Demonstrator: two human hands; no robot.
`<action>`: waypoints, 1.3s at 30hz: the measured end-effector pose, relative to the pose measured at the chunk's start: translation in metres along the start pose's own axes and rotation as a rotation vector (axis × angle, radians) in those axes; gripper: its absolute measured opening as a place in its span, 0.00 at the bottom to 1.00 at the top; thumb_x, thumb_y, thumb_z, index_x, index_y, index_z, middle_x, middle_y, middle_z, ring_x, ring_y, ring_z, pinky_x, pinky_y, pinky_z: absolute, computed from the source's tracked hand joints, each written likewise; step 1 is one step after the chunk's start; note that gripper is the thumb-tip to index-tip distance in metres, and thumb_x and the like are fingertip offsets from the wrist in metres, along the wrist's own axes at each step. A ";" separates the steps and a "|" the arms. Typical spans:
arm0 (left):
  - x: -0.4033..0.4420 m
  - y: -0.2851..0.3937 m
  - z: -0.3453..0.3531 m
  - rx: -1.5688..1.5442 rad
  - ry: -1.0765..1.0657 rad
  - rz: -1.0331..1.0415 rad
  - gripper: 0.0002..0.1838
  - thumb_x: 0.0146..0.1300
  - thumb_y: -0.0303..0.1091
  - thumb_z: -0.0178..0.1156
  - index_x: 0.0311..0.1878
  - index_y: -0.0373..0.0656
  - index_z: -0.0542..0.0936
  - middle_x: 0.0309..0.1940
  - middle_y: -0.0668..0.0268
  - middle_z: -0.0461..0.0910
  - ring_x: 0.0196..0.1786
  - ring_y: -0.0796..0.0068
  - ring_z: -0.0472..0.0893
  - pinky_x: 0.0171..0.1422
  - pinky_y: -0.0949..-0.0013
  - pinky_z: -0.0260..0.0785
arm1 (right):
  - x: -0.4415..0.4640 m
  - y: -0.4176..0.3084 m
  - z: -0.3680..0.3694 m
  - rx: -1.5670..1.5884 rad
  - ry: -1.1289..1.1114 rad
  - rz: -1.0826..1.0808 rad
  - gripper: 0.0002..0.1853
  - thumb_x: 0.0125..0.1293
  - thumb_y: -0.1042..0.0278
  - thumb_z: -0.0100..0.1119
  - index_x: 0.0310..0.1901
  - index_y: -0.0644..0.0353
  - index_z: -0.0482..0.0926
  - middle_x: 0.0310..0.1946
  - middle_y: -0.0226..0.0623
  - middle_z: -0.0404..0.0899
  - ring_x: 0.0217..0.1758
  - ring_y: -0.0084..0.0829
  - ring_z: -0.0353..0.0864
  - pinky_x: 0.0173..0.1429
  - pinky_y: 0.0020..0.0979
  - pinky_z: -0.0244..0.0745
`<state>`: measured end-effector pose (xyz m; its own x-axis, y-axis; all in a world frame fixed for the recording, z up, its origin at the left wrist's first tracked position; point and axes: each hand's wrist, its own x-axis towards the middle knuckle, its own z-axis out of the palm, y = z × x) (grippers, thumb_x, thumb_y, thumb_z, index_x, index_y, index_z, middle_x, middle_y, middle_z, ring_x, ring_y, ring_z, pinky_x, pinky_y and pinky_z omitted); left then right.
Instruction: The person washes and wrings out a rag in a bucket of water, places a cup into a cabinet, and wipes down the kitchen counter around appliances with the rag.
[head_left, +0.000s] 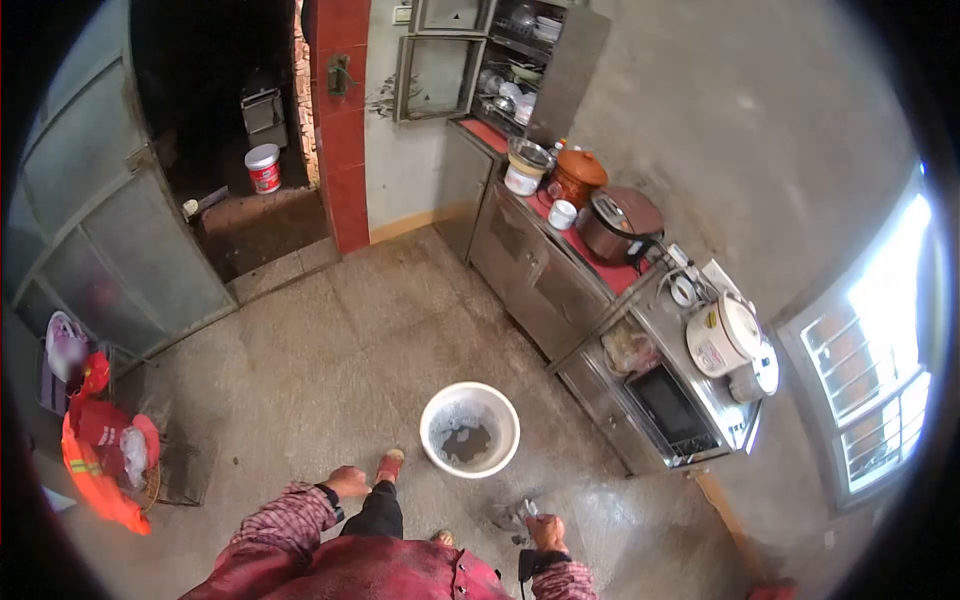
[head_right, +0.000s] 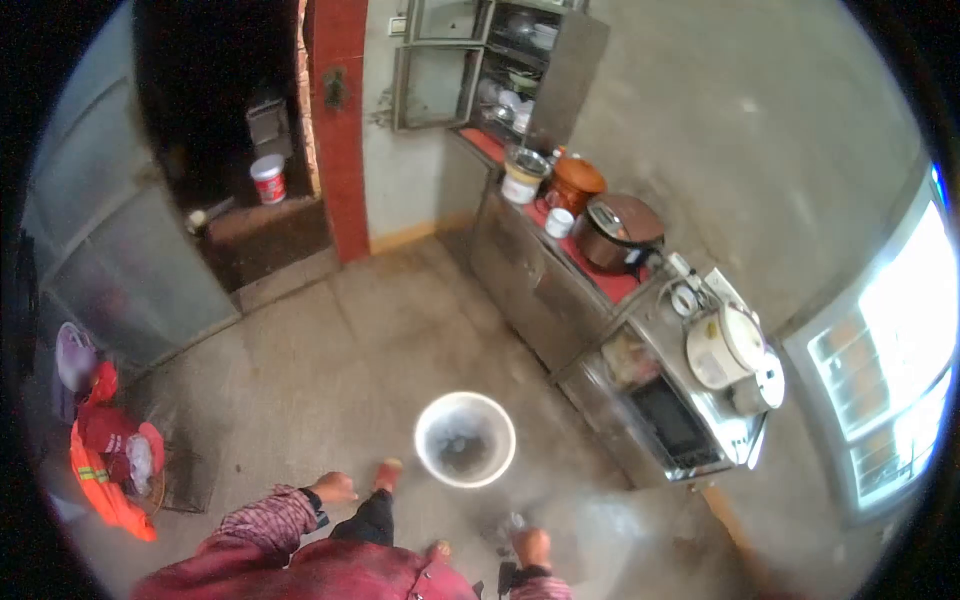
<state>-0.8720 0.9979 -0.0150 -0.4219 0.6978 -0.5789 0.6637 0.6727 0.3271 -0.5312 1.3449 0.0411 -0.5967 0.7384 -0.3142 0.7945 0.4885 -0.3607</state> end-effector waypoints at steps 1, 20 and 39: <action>0.015 0.004 -0.013 -0.029 0.026 0.054 0.21 0.46 0.49 0.57 0.31 0.38 0.81 0.30 0.51 0.79 0.37 0.52 0.80 0.41 0.56 0.71 | 0.007 -0.012 0.002 -0.004 -0.046 0.063 0.21 0.48 0.48 0.59 0.24 0.63 0.81 0.20 0.44 0.79 0.27 0.41 0.80 0.36 0.37 0.72; 0.089 -0.036 -0.077 -0.114 -0.153 -0.027 0.24 0.44 0.50 0.57 0.34 0.35 0.81 0.30 0.47 0.79 0.38 0.52 0.80 0.44 0.56 0.72 | 0.082 -0.093 0.036 0.003 -0.209 -0.003 0.23 0.49 0.43 0.59 0.21 0.59 0.81 0.18 0.45 0.77 0.26 0.42 0.80 0.32 0.39 0.71; 0.185 0.059 0.053 -0.628 -0.113 0.102 0.14 0.48 0.42 0.61 0.24 0.38 0.77 0.23 0.54 0.78 0.30 0.55 0.79 0.36 0.58 0.70 | 0.227 -0.098 0.120 0.333 -0.115 0.136 0.17 0.53 0.53 0.57 0.25 0.61 0.79 0.21 0.49 0.75 0.26 0.45 0.77 0.33 0.39 0.68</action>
<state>-0.8784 1.1538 -0.1422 -0.2856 0.7584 -0.5859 0.1948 0.6445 0.7394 -0.7576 1.4092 -0.0999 -0.5124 0.7195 -0.4688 0.7983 0.1980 -0.5687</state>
